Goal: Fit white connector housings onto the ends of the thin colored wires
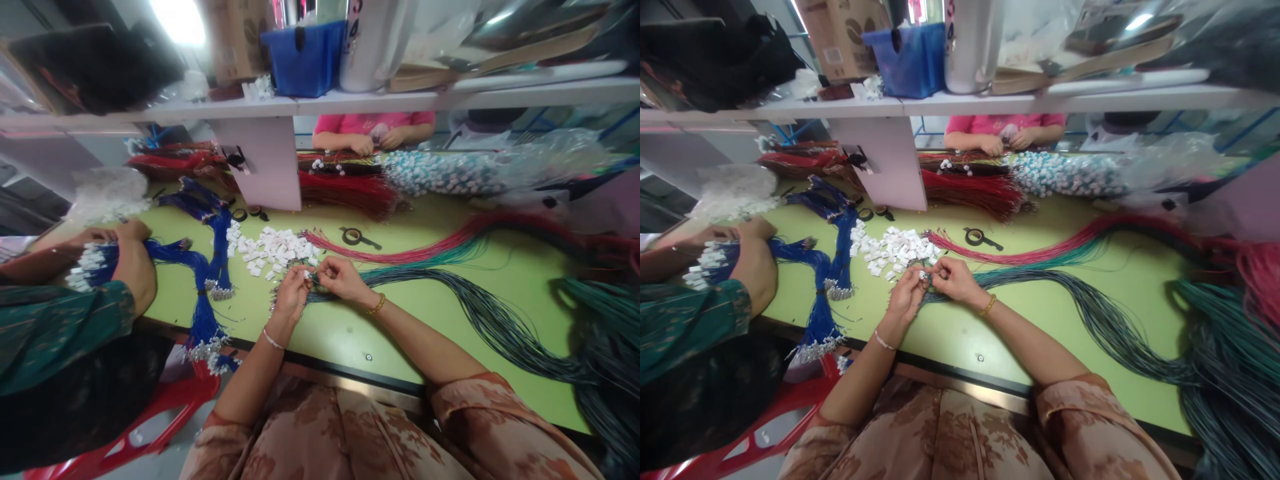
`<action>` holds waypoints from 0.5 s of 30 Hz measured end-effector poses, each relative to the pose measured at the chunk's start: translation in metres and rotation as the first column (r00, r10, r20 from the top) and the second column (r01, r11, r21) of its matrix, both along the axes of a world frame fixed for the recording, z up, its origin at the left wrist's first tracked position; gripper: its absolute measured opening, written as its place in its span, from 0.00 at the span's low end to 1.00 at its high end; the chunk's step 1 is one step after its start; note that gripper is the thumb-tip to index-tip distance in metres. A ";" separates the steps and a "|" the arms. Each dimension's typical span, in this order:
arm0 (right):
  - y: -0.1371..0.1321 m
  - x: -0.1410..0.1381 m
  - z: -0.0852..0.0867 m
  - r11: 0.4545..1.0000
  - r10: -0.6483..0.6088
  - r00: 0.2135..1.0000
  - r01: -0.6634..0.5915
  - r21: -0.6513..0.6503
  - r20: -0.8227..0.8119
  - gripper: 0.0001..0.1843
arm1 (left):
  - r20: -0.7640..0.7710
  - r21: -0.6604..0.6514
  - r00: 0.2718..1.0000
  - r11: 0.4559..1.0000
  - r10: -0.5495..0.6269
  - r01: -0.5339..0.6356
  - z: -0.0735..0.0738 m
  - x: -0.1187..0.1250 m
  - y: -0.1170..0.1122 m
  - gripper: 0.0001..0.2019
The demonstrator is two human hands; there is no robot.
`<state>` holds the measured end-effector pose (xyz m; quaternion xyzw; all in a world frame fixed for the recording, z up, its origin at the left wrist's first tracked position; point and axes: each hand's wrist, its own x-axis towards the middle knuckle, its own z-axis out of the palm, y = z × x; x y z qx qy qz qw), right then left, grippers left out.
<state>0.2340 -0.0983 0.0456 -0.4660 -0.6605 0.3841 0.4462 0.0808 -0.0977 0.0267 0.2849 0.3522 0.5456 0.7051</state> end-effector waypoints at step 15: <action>0.002 0.001 -0.006 0.998 0.067 0.991 -0.067 -0.008 0.116 0.06 | -0.111 0.008 0.994 1.000 0.006 -0.005 -0.009 0.003 0.000 0.12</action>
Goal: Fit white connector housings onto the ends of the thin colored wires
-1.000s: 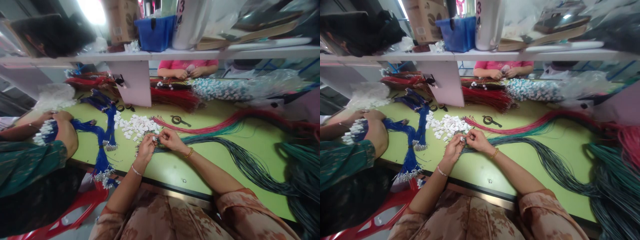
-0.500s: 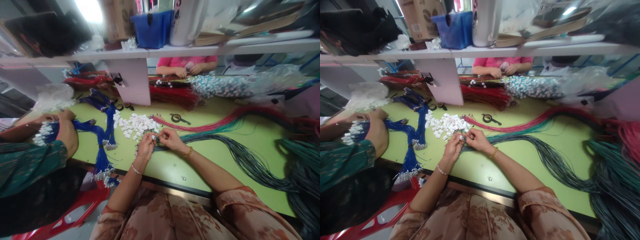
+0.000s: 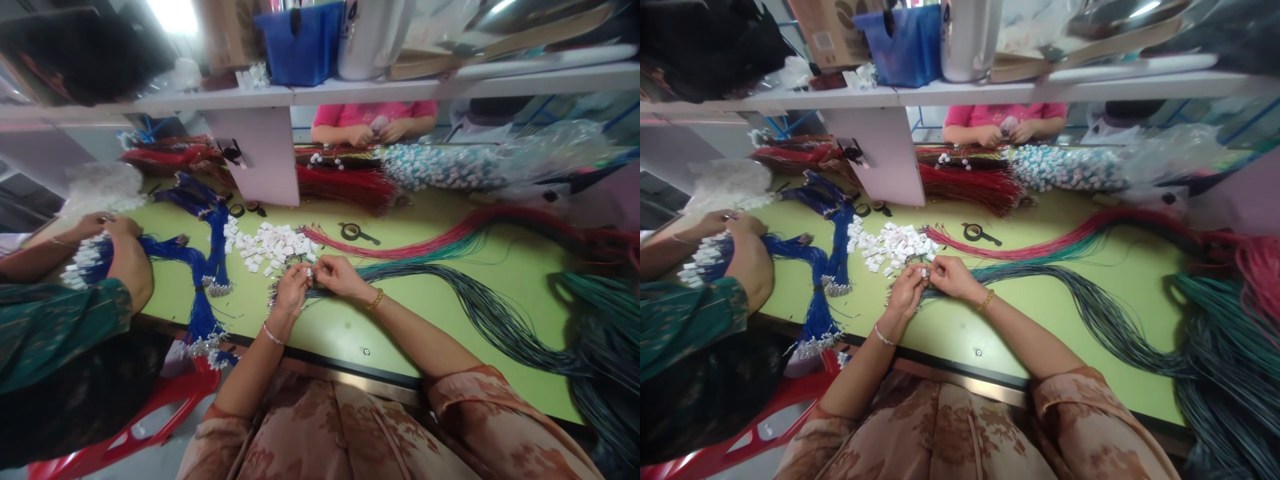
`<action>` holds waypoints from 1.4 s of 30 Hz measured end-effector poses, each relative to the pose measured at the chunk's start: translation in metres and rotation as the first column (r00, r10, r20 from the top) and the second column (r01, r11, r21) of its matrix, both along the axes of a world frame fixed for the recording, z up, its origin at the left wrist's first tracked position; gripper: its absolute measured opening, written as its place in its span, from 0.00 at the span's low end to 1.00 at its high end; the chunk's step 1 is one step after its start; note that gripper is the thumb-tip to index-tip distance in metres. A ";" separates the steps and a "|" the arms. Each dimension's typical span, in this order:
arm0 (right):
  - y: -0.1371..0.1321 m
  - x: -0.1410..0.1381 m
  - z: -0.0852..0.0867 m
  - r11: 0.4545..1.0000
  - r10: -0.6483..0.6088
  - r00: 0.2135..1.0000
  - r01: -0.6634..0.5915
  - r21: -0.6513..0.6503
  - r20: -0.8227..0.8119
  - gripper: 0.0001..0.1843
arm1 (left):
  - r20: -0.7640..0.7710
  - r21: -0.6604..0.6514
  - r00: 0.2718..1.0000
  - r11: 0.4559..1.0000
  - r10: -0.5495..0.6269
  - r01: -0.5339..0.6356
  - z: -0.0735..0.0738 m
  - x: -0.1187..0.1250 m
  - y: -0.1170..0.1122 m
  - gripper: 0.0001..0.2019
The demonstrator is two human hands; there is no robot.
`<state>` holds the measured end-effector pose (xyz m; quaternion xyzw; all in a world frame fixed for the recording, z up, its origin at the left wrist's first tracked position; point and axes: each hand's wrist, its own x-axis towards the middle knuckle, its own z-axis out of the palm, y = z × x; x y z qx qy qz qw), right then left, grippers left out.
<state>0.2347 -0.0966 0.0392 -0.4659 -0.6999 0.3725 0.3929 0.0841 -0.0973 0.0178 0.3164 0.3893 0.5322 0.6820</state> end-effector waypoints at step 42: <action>-0.035 -0.036 -0.004 0.883 0.309 0.719 -0.461 0.093 0.622 0.06 | -0.878 0.437 0.316 0.869 0.358 0.230 0.023 -0.088 0.017 0.09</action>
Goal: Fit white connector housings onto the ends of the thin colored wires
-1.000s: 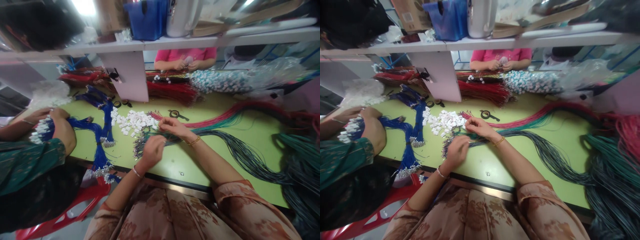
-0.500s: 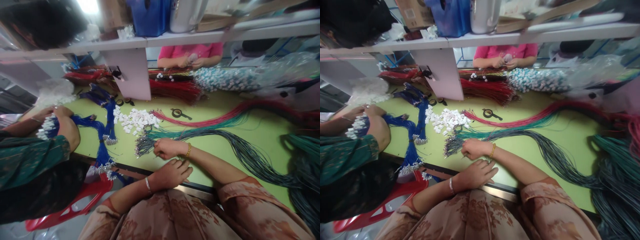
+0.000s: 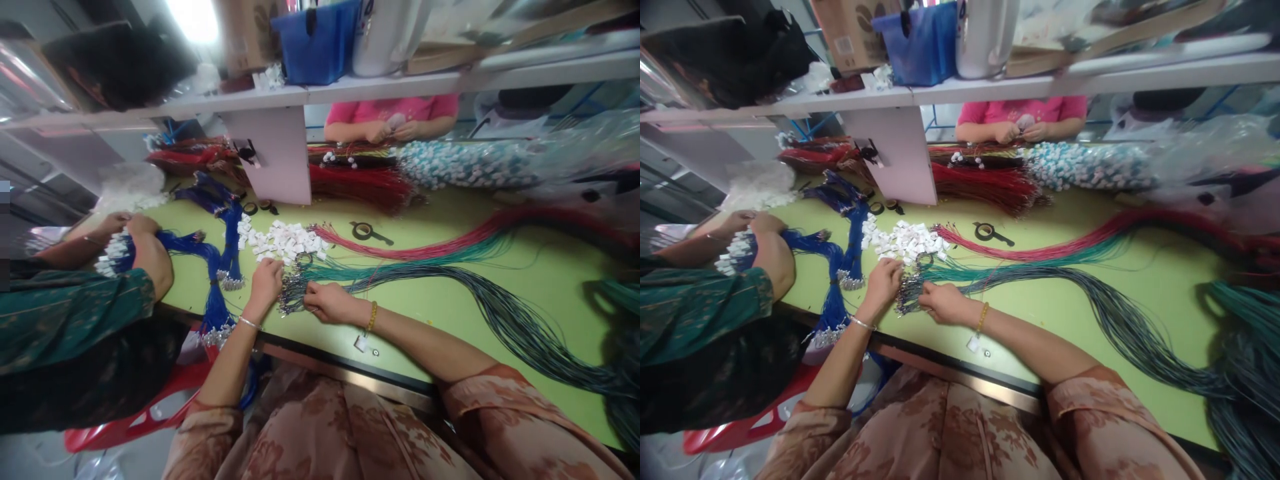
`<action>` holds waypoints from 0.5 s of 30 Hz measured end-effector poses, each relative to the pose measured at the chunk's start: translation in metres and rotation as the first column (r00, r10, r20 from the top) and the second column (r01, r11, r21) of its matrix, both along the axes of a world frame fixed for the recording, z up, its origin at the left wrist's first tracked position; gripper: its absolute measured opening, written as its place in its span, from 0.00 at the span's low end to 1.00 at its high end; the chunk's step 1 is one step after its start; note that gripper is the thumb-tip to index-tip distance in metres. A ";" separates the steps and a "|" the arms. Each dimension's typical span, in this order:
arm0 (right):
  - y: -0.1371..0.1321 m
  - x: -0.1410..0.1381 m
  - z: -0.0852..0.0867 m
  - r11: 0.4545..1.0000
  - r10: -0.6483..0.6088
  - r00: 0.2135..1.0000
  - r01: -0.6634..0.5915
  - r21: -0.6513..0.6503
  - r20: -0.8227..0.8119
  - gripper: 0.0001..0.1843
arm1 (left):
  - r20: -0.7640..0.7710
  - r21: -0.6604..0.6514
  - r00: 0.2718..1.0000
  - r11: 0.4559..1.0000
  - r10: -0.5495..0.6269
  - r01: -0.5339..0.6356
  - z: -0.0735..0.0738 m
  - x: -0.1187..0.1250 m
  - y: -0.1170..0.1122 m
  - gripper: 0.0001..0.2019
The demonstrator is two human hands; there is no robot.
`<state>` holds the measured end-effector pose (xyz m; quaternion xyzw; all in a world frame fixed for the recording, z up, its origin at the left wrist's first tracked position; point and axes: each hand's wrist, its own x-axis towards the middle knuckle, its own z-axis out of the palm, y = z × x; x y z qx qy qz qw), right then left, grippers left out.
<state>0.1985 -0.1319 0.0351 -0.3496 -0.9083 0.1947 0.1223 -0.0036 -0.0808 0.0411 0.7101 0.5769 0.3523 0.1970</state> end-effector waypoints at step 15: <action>0.030 0.011 0.016 0.660 -0.581 0.518 -0.152 -0.736 -0.628 0.19 | 0.860 -0.214 0.490 0.972 0.142 0.095 0.031 0.019 -0.008 0.14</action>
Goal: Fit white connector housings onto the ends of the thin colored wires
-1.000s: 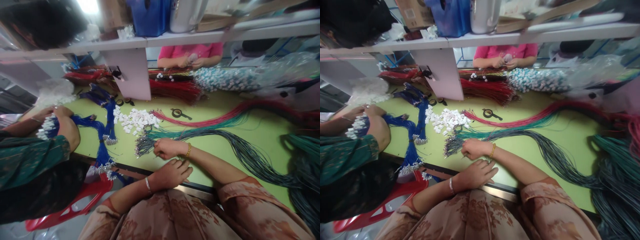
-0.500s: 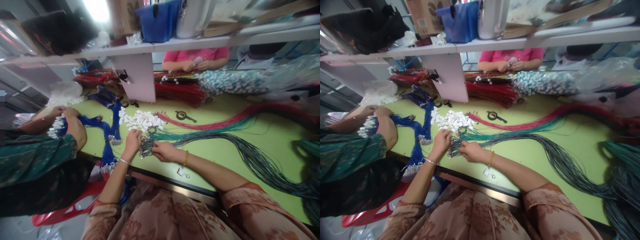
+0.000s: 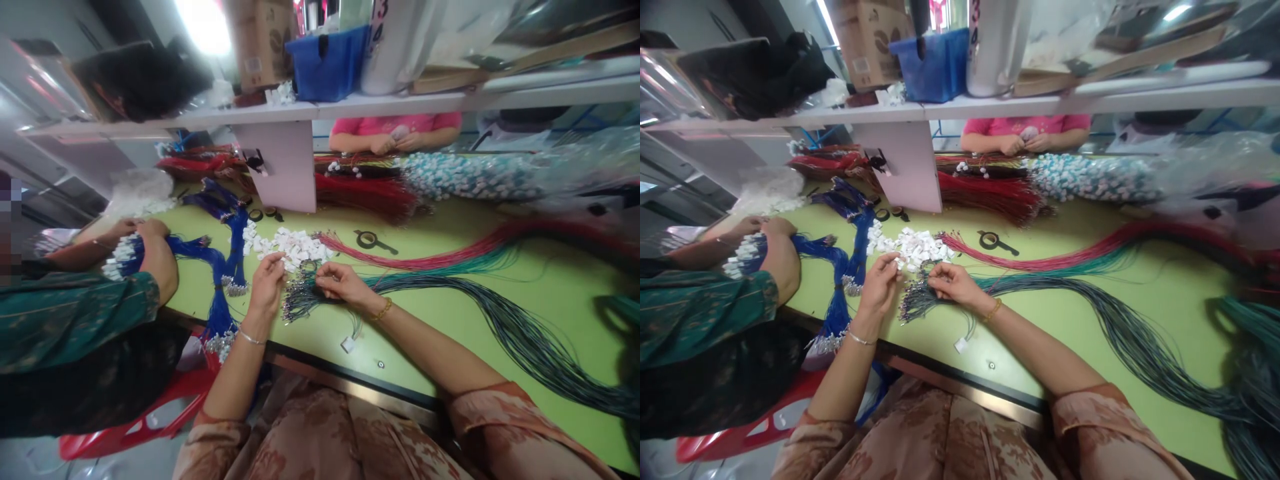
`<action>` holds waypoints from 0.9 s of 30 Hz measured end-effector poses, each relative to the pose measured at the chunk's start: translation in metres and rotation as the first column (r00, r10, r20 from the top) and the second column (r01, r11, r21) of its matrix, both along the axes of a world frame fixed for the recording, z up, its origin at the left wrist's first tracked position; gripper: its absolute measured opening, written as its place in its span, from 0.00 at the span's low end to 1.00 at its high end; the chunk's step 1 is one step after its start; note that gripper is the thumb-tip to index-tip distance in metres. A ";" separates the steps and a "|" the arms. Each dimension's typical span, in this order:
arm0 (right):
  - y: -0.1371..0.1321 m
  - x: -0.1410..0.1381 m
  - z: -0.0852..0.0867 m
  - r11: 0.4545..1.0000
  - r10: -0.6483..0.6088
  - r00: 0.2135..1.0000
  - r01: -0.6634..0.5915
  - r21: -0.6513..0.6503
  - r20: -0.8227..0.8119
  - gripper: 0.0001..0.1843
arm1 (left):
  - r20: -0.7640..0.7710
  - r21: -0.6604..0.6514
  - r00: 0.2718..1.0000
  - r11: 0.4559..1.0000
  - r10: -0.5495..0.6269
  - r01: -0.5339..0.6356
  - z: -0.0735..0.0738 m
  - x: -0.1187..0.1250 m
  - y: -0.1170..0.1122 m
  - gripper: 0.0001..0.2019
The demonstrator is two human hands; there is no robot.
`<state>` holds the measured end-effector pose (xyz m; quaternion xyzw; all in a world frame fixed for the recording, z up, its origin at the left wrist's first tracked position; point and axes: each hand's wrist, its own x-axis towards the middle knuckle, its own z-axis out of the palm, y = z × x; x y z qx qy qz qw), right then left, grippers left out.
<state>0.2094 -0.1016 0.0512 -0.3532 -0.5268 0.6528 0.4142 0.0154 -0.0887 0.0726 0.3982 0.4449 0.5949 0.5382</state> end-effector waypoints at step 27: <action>-0.002 0.007 0.001 0.904 -0.290 0.898 0.144 0.402 0.331 0.12 | 0.391 -0.098 0.886 0.946 -0.249 0.309 -0.019 0.046 -0.009 0.06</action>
